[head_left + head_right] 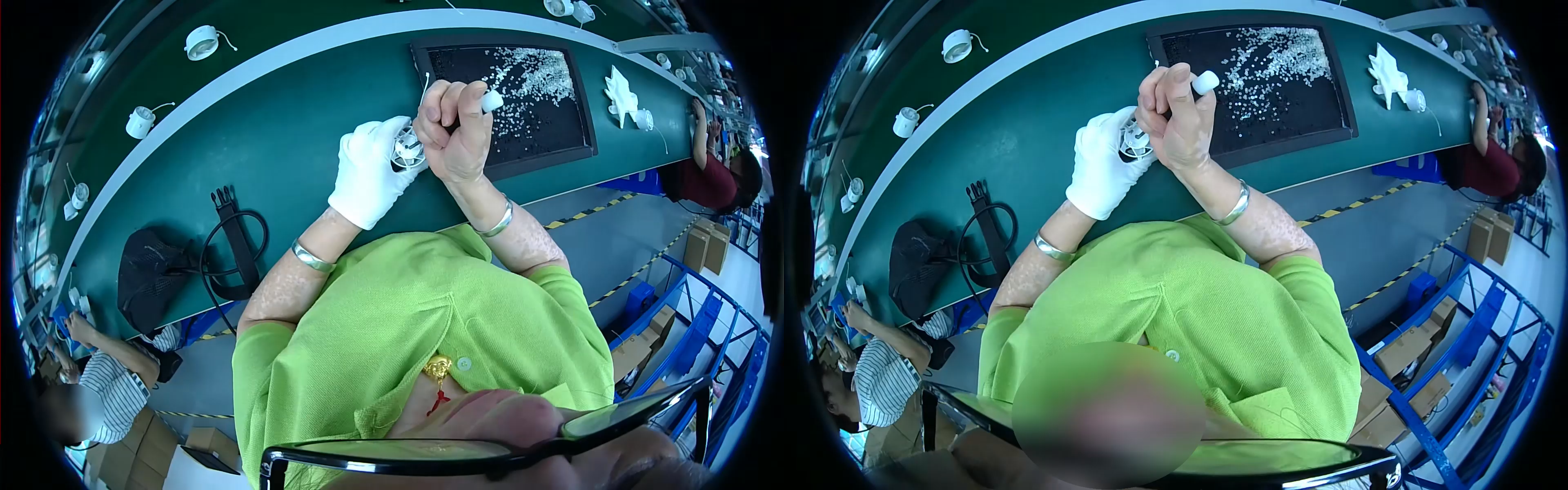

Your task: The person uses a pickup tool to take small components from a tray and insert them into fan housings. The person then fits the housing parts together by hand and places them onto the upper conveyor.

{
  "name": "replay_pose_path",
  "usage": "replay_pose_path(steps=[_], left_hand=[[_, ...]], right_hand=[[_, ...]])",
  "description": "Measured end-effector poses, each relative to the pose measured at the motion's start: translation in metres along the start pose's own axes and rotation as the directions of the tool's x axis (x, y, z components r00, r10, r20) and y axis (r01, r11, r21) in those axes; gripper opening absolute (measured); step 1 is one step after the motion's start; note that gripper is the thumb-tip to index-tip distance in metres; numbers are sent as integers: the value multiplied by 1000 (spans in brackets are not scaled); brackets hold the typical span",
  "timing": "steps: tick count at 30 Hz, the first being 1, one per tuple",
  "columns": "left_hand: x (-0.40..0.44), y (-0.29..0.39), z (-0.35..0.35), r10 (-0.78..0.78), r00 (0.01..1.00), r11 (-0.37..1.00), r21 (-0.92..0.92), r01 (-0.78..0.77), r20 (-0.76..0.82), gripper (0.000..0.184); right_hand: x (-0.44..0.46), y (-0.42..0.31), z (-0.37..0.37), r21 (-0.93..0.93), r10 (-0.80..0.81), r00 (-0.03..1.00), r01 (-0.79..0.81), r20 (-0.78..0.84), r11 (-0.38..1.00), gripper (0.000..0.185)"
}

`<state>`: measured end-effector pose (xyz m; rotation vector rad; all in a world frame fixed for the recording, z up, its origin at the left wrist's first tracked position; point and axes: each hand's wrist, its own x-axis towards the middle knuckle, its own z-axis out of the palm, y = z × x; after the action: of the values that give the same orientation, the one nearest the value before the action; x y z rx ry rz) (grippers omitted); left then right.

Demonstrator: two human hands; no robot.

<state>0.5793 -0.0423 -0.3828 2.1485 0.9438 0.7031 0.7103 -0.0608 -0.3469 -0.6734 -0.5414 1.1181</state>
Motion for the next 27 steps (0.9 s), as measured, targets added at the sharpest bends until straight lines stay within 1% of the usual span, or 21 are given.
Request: replay_pose_path(steps=[3,8,12,14,15,16,17,19,22,27], left_hand=[[2,0,0,-34,999,999,-28,35,36,55],[2,3,-6,27,1000,999,33,-27,-16,52],[1,1,-5,27,999,1000,-5,-28,-23,52],[2,2,-6,30,1000,999,14,-30,-10,43],[2,2,-6,53,999,999,-2,-53,-8,43],[1,0,-4,24,1000,1000,-11,-24,18,38],[2,-1,-2,-7,999,1000,-17,8,46,33],[5,-2,2,16,999,999,-31,-14,38,32],[2,-3,4,4,1000,1000,-23,-4,5,28],[1,-4,4,26,1000,1000,0,-26,7,30]], right_hand=[[1,4,0,-52,-4,1000,2,-27,999,50],[1,8,2,-54,-13,1000,13,-14,998,47],[-2,11,2,-218,-29,996,48,89,975,39],[-5,15,9,-347,-94,991,122,96,930,29],[-7,13,10,-364,-114,989,141,93,921,29],[-8,13,10,-566,-141,969,234,203,790,29],[-8,11,10,-722,-135,941,325,309,610,30],[-9,12,9,-730,-156,939,336,306,594,30],[-12,18,9,-715,-168,937,343,306,609,31],[-9,20,11,-716,-167,946,321,279,620,31]])
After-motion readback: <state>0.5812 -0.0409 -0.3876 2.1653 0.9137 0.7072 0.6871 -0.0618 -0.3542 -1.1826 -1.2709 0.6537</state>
